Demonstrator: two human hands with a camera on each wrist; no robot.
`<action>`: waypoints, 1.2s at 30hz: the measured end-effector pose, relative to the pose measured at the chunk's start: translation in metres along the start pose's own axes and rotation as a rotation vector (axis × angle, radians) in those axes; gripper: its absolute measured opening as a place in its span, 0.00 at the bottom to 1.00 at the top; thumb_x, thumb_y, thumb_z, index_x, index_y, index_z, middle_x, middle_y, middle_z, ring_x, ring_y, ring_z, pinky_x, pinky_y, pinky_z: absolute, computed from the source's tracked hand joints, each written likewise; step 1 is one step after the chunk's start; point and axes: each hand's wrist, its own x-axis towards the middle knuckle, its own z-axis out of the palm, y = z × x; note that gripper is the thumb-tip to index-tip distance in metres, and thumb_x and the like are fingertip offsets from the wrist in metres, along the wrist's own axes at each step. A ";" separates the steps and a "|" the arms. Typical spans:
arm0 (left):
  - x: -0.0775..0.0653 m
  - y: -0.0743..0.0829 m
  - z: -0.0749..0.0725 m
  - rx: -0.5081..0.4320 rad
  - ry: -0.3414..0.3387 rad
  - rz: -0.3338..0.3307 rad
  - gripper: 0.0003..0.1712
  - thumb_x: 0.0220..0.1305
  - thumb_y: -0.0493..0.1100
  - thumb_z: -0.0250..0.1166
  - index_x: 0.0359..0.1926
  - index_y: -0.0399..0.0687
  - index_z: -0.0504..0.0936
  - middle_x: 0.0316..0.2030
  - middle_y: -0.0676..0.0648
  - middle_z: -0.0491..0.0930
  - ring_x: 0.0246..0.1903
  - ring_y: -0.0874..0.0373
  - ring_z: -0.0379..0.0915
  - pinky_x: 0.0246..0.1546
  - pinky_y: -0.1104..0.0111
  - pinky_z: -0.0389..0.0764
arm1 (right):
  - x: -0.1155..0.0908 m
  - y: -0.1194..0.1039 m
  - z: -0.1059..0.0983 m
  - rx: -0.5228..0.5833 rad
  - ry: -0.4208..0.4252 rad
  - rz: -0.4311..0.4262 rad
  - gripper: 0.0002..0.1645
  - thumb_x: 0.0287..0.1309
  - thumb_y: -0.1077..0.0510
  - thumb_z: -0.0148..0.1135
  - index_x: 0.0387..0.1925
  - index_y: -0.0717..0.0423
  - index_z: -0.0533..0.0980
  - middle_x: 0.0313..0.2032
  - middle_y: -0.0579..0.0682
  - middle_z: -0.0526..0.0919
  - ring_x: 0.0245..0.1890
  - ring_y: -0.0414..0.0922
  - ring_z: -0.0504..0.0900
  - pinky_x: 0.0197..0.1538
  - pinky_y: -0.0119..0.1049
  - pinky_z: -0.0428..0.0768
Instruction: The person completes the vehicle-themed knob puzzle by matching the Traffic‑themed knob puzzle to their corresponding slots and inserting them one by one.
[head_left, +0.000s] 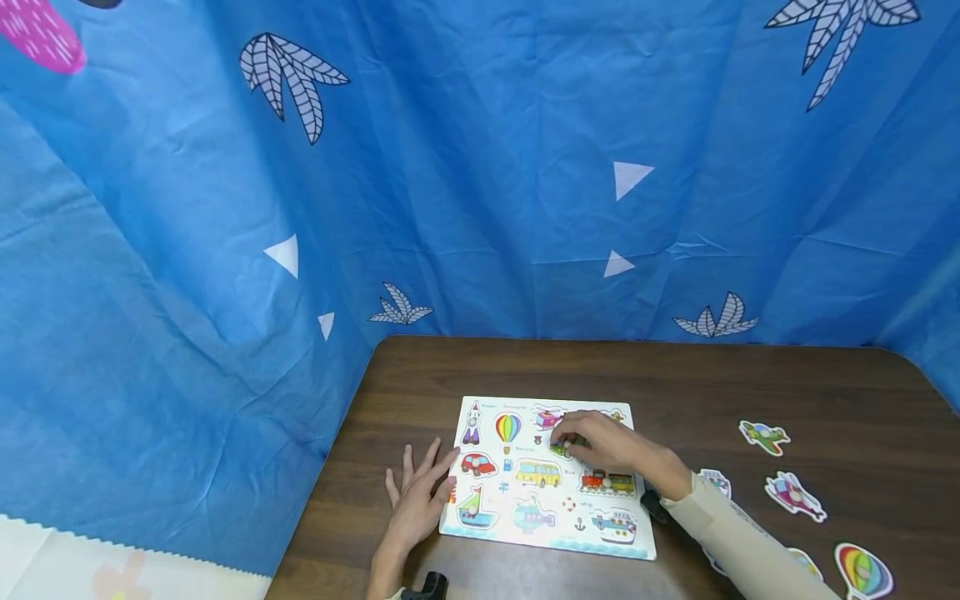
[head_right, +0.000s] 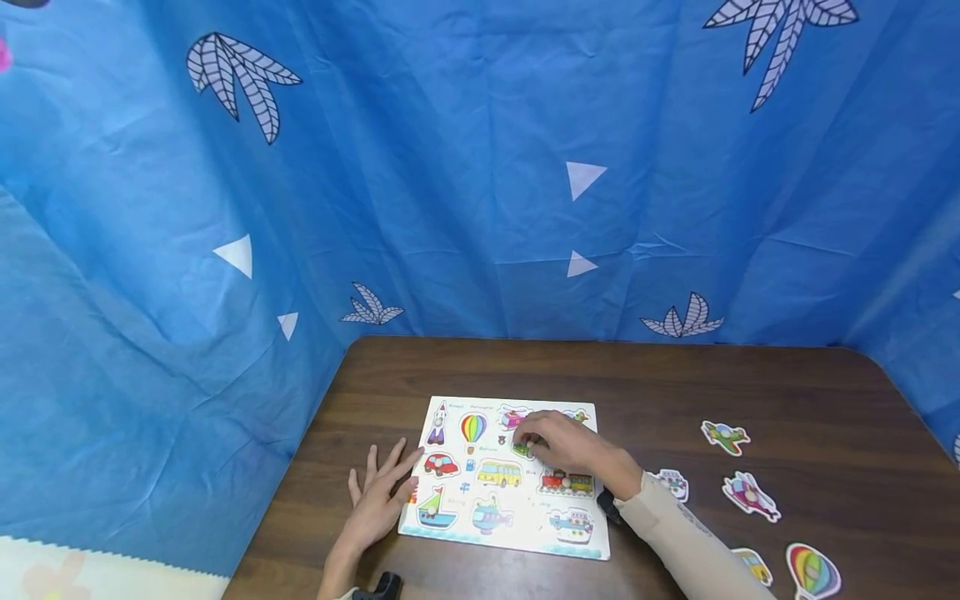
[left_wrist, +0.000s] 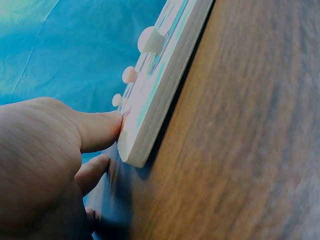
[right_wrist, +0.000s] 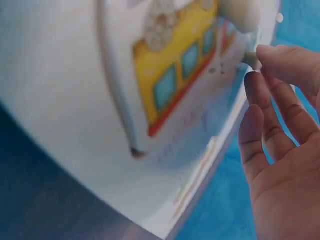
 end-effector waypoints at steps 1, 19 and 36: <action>0.000 0.000 0.000 -0.003 -0.005 -0.007 0.25 0.73 0.55 0.57 0.68 0.60 0.75 0.75 0.40 0.60 0.76 0.26 0.29 0.64 0.28 0.23 | -0.002 0.000 -0.001 -0.001 0.010 -0.003 0.14 0.65 0.62 0.65 0.49 0.47 0.83 0.49 0.39 0.84 0.50 0.38 0.81 0.53 0.41 0.82; 0.002 0.001 0.004 -0.002 0.000 0.011 0.25 0.73 0.54 0.57 0.68 0.60 0.76 0.75 0.40 0.60 0.75 0.25 0.30 0.63 0.28 0.23 | -0.071 0.045 -0.051 -0.060 0.178 0.144 0.17 0.58 0.67 0.69 0.48 0.51 0.84 0.46 0.44 0.85 0.47 0.46 0.82 0.49 0.48 0.83; 0.000 -0.002 0.003 -0.003 -0.002 0.004 0.25 0.74 0.56 0.56 0.69 0.61 0.75 0.76 0.41 0.60 0.76 0.25 0.28 0.63 0.27 0.22 | -0.159 0.094 -0.088 -0.211 0.365 0.243 0.23 0.46 0.69 0.75 0.45 0.51 0.83 0.43 0.48 0.87 0.41 0.46 0.82 0.44 0.42 0.84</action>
